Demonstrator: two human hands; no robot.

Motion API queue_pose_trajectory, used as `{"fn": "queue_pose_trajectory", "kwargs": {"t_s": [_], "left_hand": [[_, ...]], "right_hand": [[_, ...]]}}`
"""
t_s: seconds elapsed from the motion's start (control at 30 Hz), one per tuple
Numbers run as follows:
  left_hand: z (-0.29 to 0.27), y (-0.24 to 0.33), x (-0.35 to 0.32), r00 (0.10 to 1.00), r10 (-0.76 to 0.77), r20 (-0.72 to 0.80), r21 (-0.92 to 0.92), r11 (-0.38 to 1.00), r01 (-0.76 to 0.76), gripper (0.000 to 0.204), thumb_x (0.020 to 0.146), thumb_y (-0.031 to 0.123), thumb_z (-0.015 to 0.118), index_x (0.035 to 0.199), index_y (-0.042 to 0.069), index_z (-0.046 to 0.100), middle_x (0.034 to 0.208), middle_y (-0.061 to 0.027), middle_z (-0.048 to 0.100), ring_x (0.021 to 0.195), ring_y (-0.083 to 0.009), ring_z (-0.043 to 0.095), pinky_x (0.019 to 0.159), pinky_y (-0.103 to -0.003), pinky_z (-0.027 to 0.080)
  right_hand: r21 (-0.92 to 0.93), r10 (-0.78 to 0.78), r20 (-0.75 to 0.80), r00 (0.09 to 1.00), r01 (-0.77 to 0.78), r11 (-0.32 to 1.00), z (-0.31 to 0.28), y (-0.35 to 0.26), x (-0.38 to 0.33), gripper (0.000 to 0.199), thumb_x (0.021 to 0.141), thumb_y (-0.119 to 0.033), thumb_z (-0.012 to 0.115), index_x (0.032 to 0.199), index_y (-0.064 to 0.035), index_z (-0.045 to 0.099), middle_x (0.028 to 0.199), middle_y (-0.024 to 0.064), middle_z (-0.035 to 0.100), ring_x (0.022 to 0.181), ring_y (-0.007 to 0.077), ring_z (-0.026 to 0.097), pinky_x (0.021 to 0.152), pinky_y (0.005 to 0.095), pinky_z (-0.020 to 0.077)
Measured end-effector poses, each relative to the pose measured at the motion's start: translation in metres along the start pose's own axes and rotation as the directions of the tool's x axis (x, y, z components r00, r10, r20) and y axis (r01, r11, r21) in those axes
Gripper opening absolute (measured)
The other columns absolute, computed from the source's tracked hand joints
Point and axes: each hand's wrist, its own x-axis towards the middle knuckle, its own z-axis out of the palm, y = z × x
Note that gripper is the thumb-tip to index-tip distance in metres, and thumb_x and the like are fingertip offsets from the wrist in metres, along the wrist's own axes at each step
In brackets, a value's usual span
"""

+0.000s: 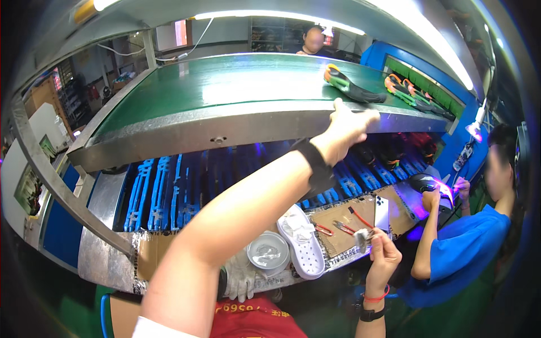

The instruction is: Applying glue or solvent to shoe components during the assembly process.

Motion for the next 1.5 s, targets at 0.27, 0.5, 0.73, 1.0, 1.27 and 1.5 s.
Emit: {"fn": "queue_pose_trajectory", "kwargs": {"t_s": [0.27, 0.5, 0.73, 1.0, 1.27, 1.5], "left_hand": [[-0.145, -0.015, -0.222, 0.998, 0.025, -0.052, 0.805, 0.592, 0.027, 0.084, 0.073, 0.024, 0.078, 0.137, 0.003, 0.029, 0.127, -0.0191, 0.031, 0.092, -0.0236, 0.054, 0.068, -0.03, 0.052], [-0.215, -0.102, -0.397, 0.721, -0.396, -0.569, 0.557, 0.46, 0.692, 0.075, 0.081, 0.031, 0.074, 0.127, -0.01, 0.03, 0.122, -0.024, 0.034, 0.082, -0.0265, 0.064, 0.07, -0.03, 0.055], [-0.224, -0.121, -0.424, 0.639, -0.625, -0.447, -0.325, 0.78, 0.535, 0.048, 0.083, -0.005, 0.055, 0.13, -0.002, 0.047, 0.127, -0.0136, 0.053, 0.099, -0.0204, 0.064, 0.087, -0.035, 0.054], [-0.209, -0.121, -0.417, 0.825, -0.547, -0.142, -0.961, 0.276, 0.017, 0.064, 0.092, 0.044, 0.038, 0.137, -0.002, 0.041, 0.134, -0.0271, 0.045, 0.121, -0.0433, 0.048, 0.097, -0.048, 0.047], [-0.185, -0.092, -0.381, 0.89, -0.23, -0.394, -0.296, 0.948, 0.114, 0.064, 0.082, 0.031, 0.072, 0.132, 0.001, 0.046, 0.126, -0.017, 0.055, 0.107, -0.0288, 0.058, 0.09, -0.04, 0.049], [-0.169, -0.075, -0.365, 0.98, 0.017, -0.197, 0.599, 0.793, 0.107, 0.057, 0.069, 0.027, 0.084, 0.117, 0.006, 0.061, 0.121, -0.0088, 0.059, 0.117, -0.0241, 0.052, 0.108, -0.041, 0.032]], "right_hand": [[-0.046, 0.177, 0.402, 0.898, -0.173, 0.984, 0.033, 0.038, -0.03, 0.01, 0.081, 0.001, 0.069, 0.09, 0.0061, 0.067, 0.097, 0.008, 0.067, 0.065, 0.0036, 0.049, 0.056, 0.0184, 0.0385], [-0.283, -0.075, 0.664, 0.744, 0.343, 0.896, 0.098, 0.039, -0.044, 0.007, 0.081, -0.005, 0.069, 0.087, -0.0018, 0.066, 0.088, 0.0083, 0.066, 0.055, 0.0163, 0.056, 0.051, 0.0244, 0.0421], [-0.385, -0.103, 0.779, 0.619, 0.601, 0.7, 0.127, 0.067, -0.048, 0.007, 0.082, -0.014, 0.067, 0.082, -0.0066, 0.067, 0.089, 0.0082, 0.065, 0.067, 0.0316, 0.064, 0.059, 0.0394, 0.0513], [-0.38, -0.058, 0.817, 0.574, 0.612, 0.693, 0.134, 0.068, -0.048, 0.008, 0.08, -0.012, 0.068, 0.083, -0.0048, 0.069, 0.092, 0.0099, 0.067, 0.07, 0.0322, 0.065, 0.061, 0.0379, 0.0514], [-0.341, -0.124, 0.805, 0.579, 0.625, 0.703, 0.131, 0.055, -0.034, 0.006, 0.081, -0.011, 0.066, 0.082, -0.0046, 0.067, 0.09, 0.0087, 0.066, 0.071, 0.0317, 0.065, 0.06, 0.0387, 0.0517], [-0.079, -0.196, 0.8, 0.567, 0.423, 0.903, 0.134, 0.021, -0.041, 0.009, 0.079, -0.002, 0.069, 0.087, -0.0008, 0.067, 0.091, 0.0121, 0.066, 0.069, 0.0292, 0.065, 0.059, 0.033, 0.0516]]}}
